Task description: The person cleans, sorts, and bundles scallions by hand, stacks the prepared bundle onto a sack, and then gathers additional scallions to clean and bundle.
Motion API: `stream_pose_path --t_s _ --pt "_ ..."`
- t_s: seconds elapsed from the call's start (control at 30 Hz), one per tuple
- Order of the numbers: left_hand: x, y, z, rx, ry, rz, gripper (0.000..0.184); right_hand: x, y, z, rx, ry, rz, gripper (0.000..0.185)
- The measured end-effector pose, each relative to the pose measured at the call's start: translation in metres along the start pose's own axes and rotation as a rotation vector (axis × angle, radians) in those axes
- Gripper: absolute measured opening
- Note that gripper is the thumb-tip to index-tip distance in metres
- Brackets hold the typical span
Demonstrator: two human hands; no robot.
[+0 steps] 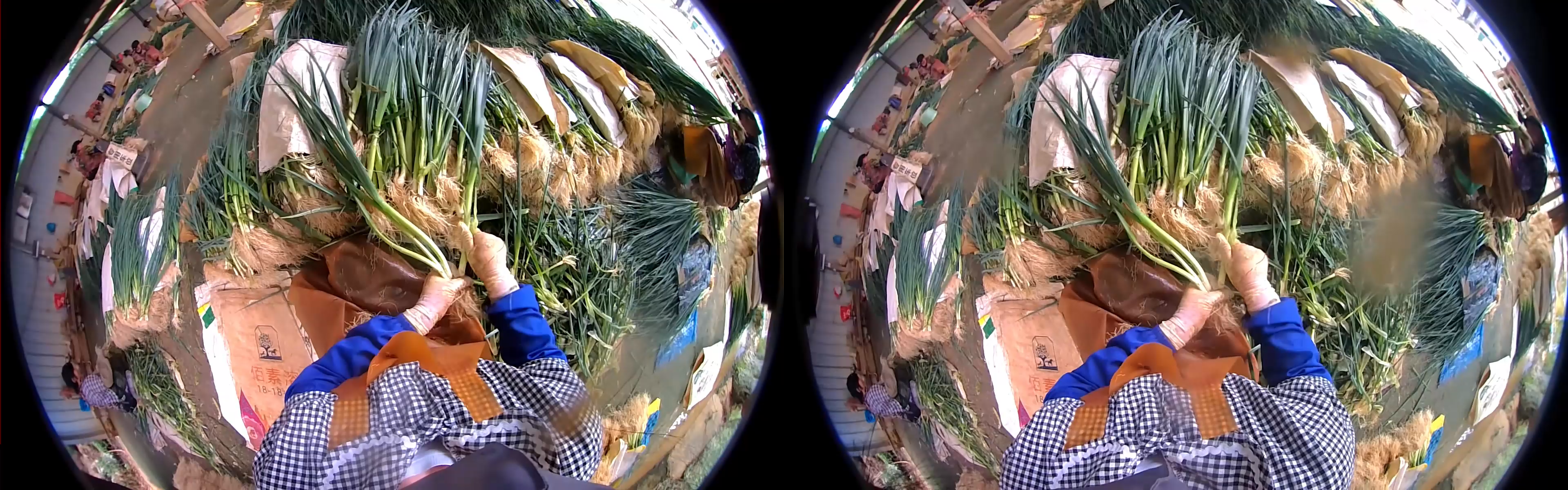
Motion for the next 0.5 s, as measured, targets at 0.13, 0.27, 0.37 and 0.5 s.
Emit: stream_pose_path --t_s 0.13,0.27,0.37,0.5 --pt "0.001 -0.014 0.019 -0.020 0.215 -0.046 0.006 0.040 0.032 0.040 0.151 0.160 0.409 0.026" --pt "-0.053 0.001 0.028 -0.019 0.391 0.095 0.010 -0.001 0.069 0.130 -0.042 0.411 0.129 0.037" --pt "-0.057 0.014 0.040 0.305 0.572 0.269 0.019 -0.081 0.072 0.139 0.585 0.536 -0.538 0.056" --pt "-0.090 0.047 0.027 0.635 0.740 0.265 0.026 -0.031 0.022 0.091 0.242 -0.008 -0.291 0.044"
Point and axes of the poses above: each hand's wrist, its own y-axis away from the middle knuckle, its own z-axis out of the back of the hand, x = y × z, the point moved 2 cm from there along -y, towards the middle knuckle, and after that the axes turned 11 degrees about z, right-handed, at the moved point
